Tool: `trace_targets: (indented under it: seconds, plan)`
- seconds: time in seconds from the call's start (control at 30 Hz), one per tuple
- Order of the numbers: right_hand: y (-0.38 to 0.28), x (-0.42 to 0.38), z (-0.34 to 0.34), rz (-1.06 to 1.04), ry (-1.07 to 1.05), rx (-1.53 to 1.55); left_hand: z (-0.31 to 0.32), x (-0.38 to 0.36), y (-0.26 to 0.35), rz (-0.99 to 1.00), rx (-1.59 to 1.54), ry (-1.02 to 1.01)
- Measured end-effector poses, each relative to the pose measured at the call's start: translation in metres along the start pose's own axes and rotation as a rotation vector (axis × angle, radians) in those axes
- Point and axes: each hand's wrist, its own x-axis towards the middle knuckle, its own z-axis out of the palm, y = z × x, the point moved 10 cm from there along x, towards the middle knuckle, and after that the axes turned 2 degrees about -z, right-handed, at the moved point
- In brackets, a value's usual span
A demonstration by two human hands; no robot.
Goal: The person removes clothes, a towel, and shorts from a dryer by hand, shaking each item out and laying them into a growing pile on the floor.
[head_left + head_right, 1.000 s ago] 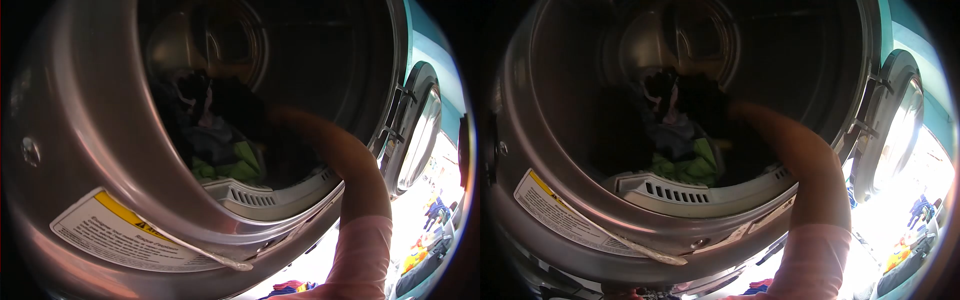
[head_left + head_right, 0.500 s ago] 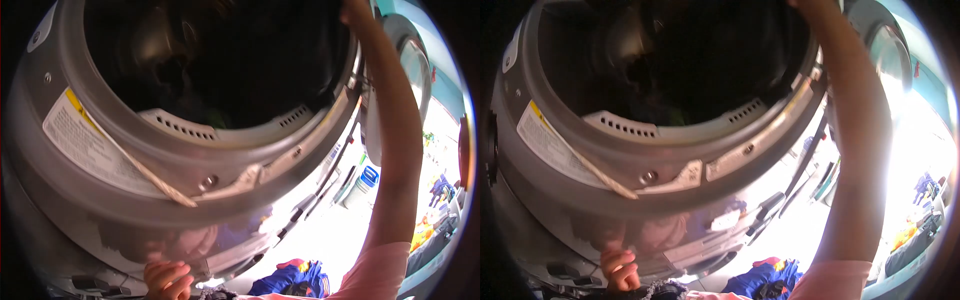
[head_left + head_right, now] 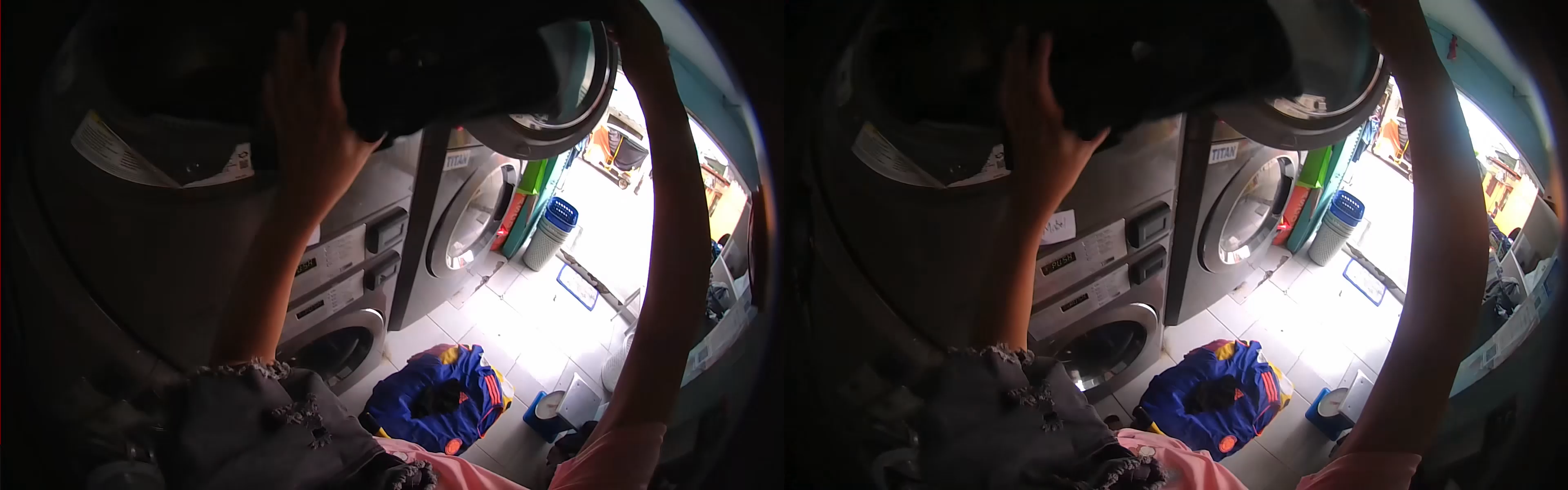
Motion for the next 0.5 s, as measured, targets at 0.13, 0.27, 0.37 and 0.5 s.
trace_targets:
  seconds: [0.13, 0.27, 0.37, 0.5]
  plan:
    - [-0.073, -0.103, -0.02, -0.176, 0.232, -0.56, 0.052, 0.017, 0.03, 0.099, -0.373, -0.206]
    - [-0.067, -0.166, -0.068, 0.122, 0.449, -0.1, 0.084, -0.021, 0.072, -0.246, -0.64, -0.641]
    - [-0.068, -0.203, -0.071, 0.204, 0.514, -0.066, 0.081, -0.042, 0.129, 0.158, -0.45, -0.328]
    - [-0.064, -0.229, -0.072, 0.143, 0.528, -0.095, 0.151, -0.112, 0.12, 0.115, 0.226, -0.634]
